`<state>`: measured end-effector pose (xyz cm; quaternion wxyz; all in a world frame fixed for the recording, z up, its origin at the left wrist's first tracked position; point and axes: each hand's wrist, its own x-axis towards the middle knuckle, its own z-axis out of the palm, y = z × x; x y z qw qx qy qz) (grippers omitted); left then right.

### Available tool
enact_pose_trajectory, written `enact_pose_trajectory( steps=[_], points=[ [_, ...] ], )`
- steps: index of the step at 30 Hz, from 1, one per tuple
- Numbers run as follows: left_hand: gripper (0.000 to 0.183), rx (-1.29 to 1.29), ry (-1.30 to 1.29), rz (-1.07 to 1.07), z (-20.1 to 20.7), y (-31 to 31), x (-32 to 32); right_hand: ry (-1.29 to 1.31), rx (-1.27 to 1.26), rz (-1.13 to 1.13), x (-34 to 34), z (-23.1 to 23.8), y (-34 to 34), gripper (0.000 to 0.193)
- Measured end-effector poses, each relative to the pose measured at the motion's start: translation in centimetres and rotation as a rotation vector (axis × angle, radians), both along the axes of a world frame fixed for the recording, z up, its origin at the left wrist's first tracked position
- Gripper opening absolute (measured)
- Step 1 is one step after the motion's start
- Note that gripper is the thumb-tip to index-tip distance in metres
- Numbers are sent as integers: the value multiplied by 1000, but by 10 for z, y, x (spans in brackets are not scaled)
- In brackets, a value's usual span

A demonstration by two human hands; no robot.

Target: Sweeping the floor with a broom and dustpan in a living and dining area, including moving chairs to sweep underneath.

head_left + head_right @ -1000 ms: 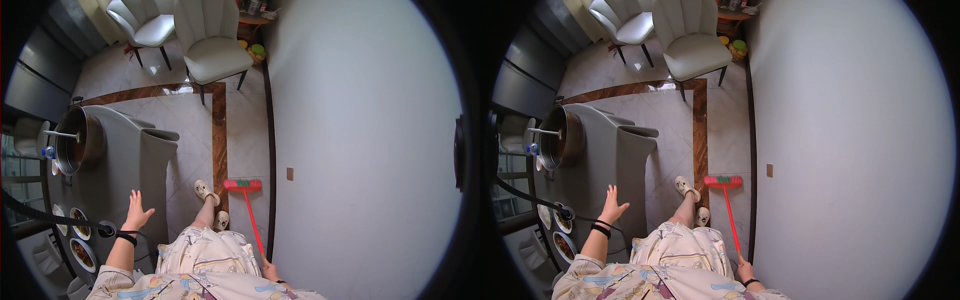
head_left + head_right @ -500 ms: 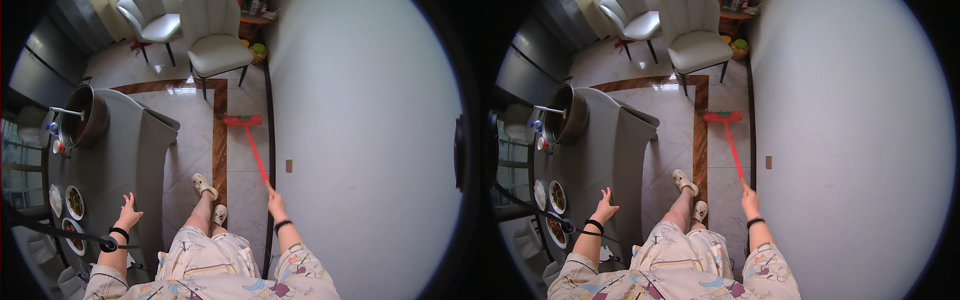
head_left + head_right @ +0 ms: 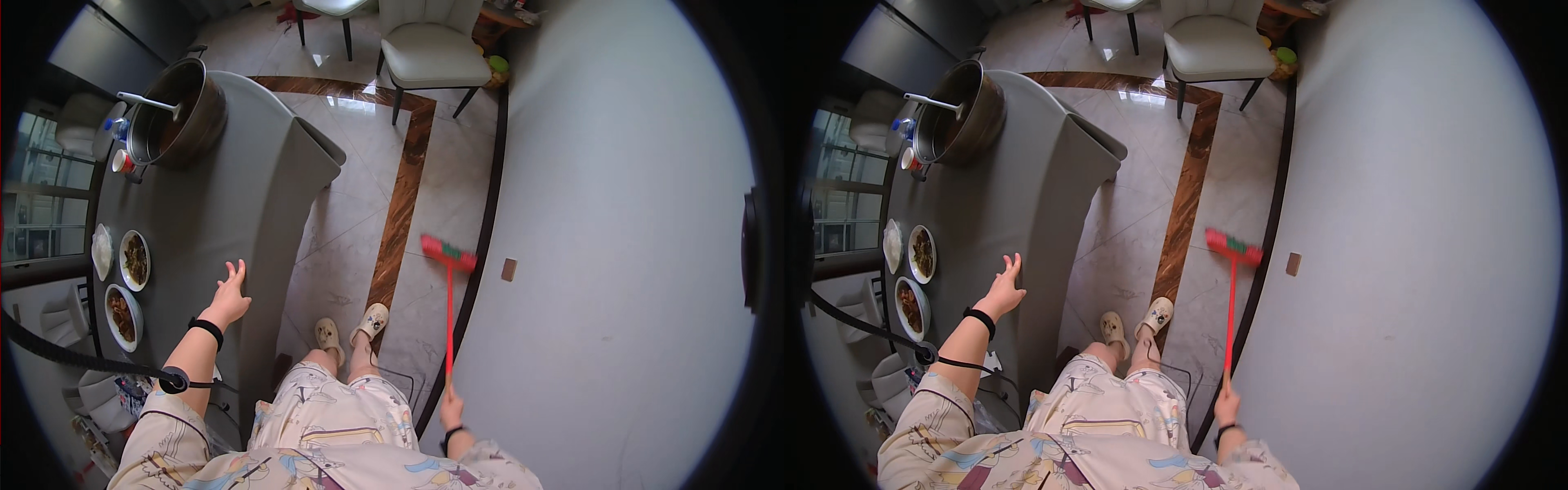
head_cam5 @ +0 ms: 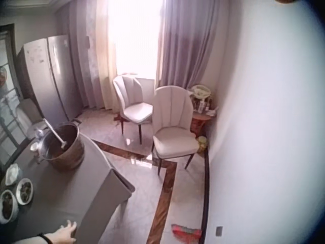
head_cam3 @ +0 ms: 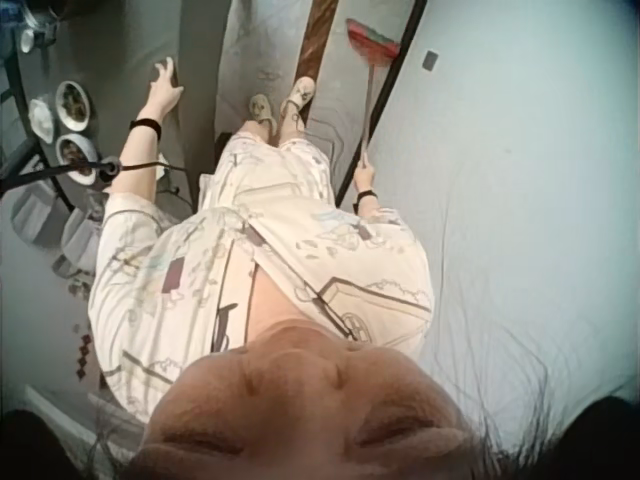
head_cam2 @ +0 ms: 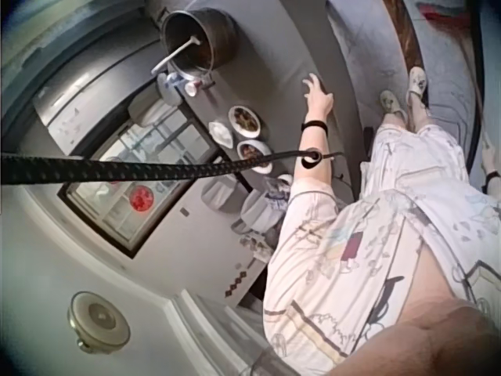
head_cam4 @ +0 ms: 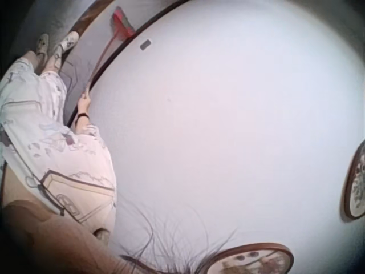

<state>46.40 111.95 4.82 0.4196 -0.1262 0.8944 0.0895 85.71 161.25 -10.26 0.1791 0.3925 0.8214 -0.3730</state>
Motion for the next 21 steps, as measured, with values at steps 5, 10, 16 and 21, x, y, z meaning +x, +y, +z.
enact_pose_trajectory(
  steps=[5, 10, 16, 21],
  points=[
    [93, -14, 23, -16, -1, 6, 2, -233, -30, -48, 134, 90, -43, 40],
    [93, 24, 91, -75, -11, -14, 10, -194, -23, -39, 120, 126, -54, 41],
    [95, 11, 107, -72, -1, -2, 14, 48, -20, 173, -3, 81, -84, 37],
    [95, 148, 296, 44, -13, -12, 84, 105, -54, 372, -138, 5, -173, 38]
  ],
)
